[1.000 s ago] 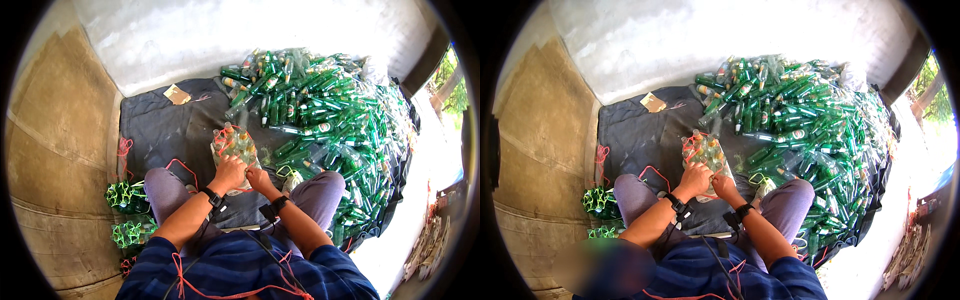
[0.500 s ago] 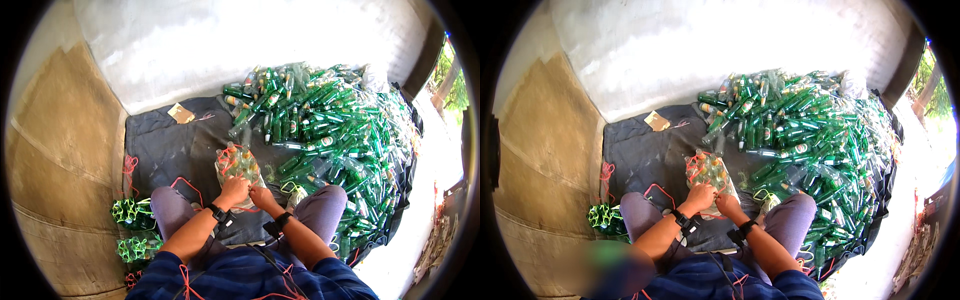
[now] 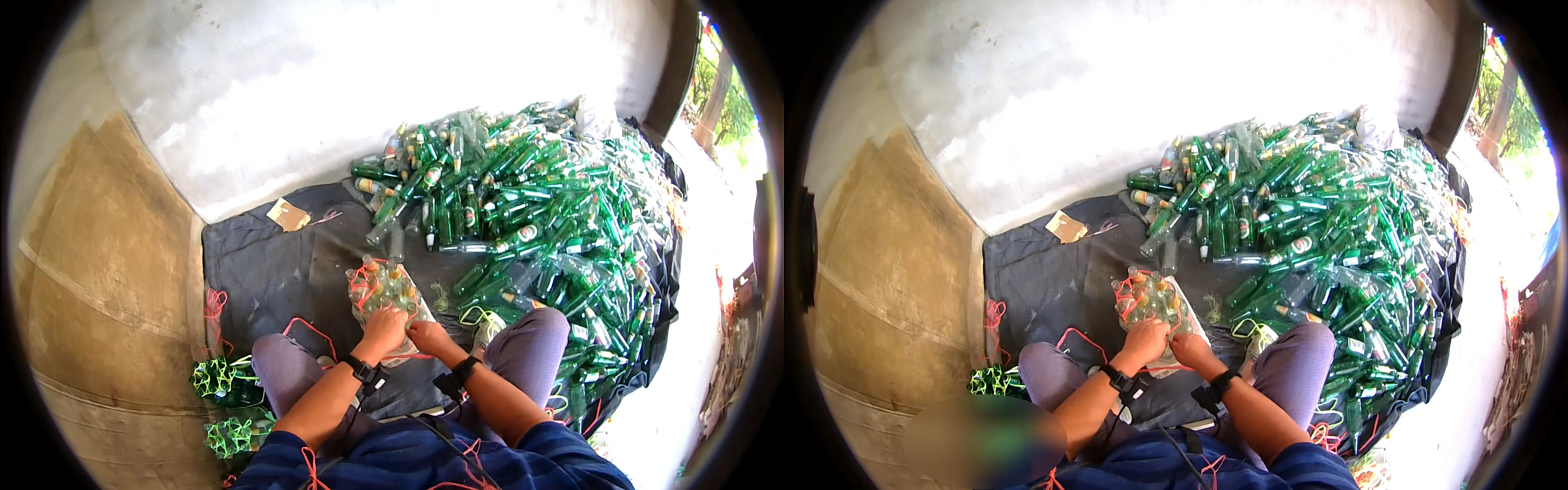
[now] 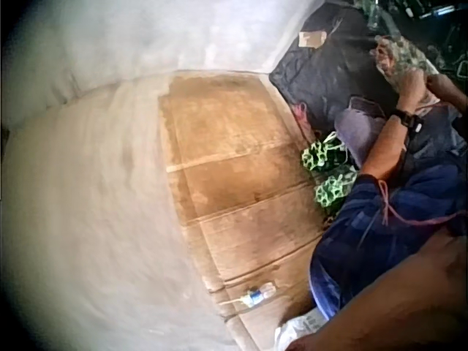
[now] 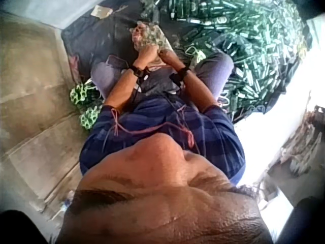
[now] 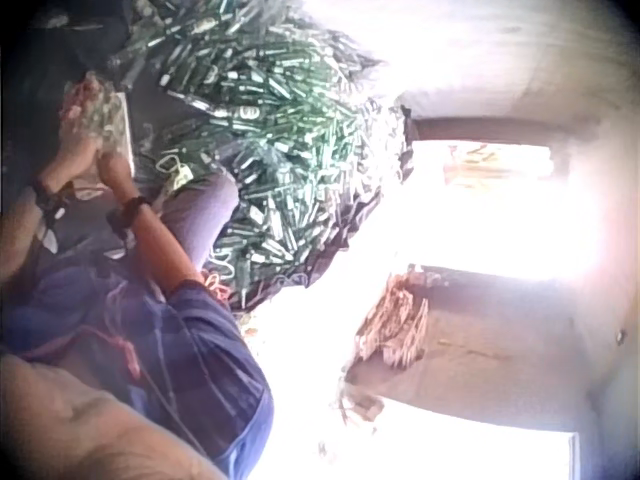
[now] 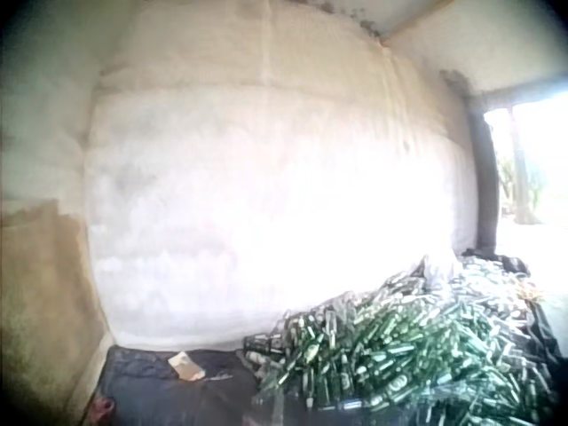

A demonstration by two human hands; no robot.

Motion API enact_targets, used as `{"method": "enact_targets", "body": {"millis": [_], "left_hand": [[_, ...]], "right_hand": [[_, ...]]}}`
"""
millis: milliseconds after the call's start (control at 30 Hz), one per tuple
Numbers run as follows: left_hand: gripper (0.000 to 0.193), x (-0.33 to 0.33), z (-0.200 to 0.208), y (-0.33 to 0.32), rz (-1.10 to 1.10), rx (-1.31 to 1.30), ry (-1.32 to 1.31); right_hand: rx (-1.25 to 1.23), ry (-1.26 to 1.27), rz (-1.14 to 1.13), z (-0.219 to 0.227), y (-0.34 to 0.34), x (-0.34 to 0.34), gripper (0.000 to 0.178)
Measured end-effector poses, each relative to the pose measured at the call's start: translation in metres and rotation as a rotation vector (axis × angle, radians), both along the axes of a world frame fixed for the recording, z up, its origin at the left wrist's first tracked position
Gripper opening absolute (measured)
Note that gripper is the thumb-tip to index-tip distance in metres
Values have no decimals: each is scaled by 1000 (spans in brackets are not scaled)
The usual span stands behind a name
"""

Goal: The person sits on a tarp and bundles green glass bottles into a cardboard frame using red string. They wrap the string around the bottles and tie knots to secure the bundle.

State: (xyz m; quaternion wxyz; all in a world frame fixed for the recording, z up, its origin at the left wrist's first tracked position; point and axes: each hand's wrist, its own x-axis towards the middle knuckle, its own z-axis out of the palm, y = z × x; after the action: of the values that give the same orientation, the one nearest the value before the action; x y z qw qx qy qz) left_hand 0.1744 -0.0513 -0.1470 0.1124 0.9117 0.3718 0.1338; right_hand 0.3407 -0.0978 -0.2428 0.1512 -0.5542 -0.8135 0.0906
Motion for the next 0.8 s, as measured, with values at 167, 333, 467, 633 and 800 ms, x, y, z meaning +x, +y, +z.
{"method": "enact_targets", "body": {"millis": [167, 333, 467, 633, 800], "left_hand": [[12, 4, -4, -2, 22, -72, -44], [14, 8, 1, 1, 84, -163, 62], [17, 12, 15, 5, 78, -302, 167], [18, 2, 22, 10, -75, -168, 241], [18, 0, 45, 16, -333, 224, 445]], "right_hand": [[-139, 183, -217, 3, -6, -10, 28], [-226, 270, -367, 44, -8, -11, 41], [-158, 209, -356, 28, -6, -9, 38], [-67, 164, -347, 21, -3, -13, 31], [63, 37, -299, 9, -1, -15, 27]]}}
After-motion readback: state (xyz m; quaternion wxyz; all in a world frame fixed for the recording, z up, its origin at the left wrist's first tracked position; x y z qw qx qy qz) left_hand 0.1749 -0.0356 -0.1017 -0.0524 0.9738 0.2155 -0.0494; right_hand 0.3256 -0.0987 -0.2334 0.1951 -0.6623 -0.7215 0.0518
